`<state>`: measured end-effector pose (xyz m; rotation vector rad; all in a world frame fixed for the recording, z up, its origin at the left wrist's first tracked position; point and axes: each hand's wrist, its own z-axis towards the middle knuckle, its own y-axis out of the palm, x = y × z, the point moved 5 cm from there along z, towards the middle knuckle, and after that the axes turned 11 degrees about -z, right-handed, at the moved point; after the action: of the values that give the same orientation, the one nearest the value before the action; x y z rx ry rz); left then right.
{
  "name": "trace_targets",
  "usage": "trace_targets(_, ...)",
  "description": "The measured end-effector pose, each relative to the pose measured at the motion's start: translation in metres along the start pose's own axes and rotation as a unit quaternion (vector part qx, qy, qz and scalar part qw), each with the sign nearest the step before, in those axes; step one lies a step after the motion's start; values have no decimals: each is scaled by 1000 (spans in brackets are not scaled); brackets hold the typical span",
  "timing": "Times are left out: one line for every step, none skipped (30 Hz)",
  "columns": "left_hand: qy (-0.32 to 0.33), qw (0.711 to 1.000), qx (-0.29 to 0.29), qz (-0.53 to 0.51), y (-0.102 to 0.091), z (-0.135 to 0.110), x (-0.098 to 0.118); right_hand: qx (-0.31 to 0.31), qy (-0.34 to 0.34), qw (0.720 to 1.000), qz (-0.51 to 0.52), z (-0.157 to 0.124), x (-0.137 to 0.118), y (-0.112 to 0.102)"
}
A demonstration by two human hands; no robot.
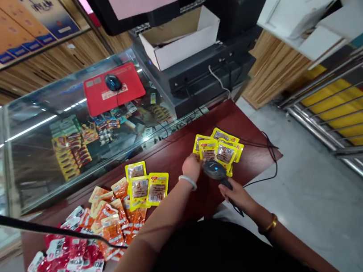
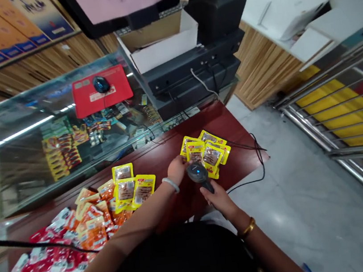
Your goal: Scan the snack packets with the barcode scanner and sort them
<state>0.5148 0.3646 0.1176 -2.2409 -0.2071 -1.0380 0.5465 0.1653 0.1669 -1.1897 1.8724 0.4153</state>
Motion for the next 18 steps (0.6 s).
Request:
trace_targets(-20, 1000, 3, 7, 6, 3, 3, 11, 3, 1000, -2, -1, 3, -5)
trace_targets(-36, 999, 6, 7, 11, 5, 5, 18, 7, 1000, -5, -1, 6, -10)
trace_targets(-49, 999, 7, 1, 15, 6, 6, 22, 10, 1000, -9, -2, 8, -13)
trace_targets(-57, 998, 6, -11, 18, 7, 5, 22, 11, 1000, -11, -3, 10, -14)
trace_targets(-58, 998, -1, -29, 20, 8, 2, 19, 11, 1000, -12, -4, 11, -15)
trace_targets(-55, 997, -10, -49, 20, 9, -1, 15, 10, 1000, -11, -4, 12, -15)
trace_targets(-50, 996, -19, -69, 19, 9, -6, 10, 7, 1000, -11, -5, 13, -13)
trace_targets(-46, 995, -23, -84, 16, 8, -11, 3, 6, 1000, -12, -6, 14, -11)
trace_targets(-43, 995, -20, -90, 10, 7, -16, -6, 6, 1000, -17, -6, 15, -9)
trace_targets(-45, 995, -12, -92, 4, 5, -21, -15, 7, 1000, -23, -7, 16, -5)
trace_targets(-50, 994, -5, -92, -1, 3, -26, -25, 9, 999, -31, -8, 17, -2)
trace_targets(-60, 993, -3, -97, -5, 0, -30, -35, 11, 999, -38, -9, 18, 1)
trace_targets(-73, 991, -9, -110, -6, -3, -32, -44, 15, 998, -44, -10, 19, 4)
trace_targets(-88, 987, -22, -132, -5, -5, -33, -52, 19, 997, -49, -12, 19, 6)
trace_targets(-102, 982, -42, -156, -1, -6, -33, -58, 24, 997, -51, -14, 20, 7)
trace_targets(-113, 976, -63, -177, 4, -7, -31, -60, 28, 996, -52, -16, 20, 8)
trace_targets(-123, 971, -80, -191, 10, -8, -30, -60, 32, 996, -53, -19, 20, 8)
trace_targets(-129, 967, -94, -200, 16, -7, -28, -57, 34, 996, -53, -21, 19, 7)
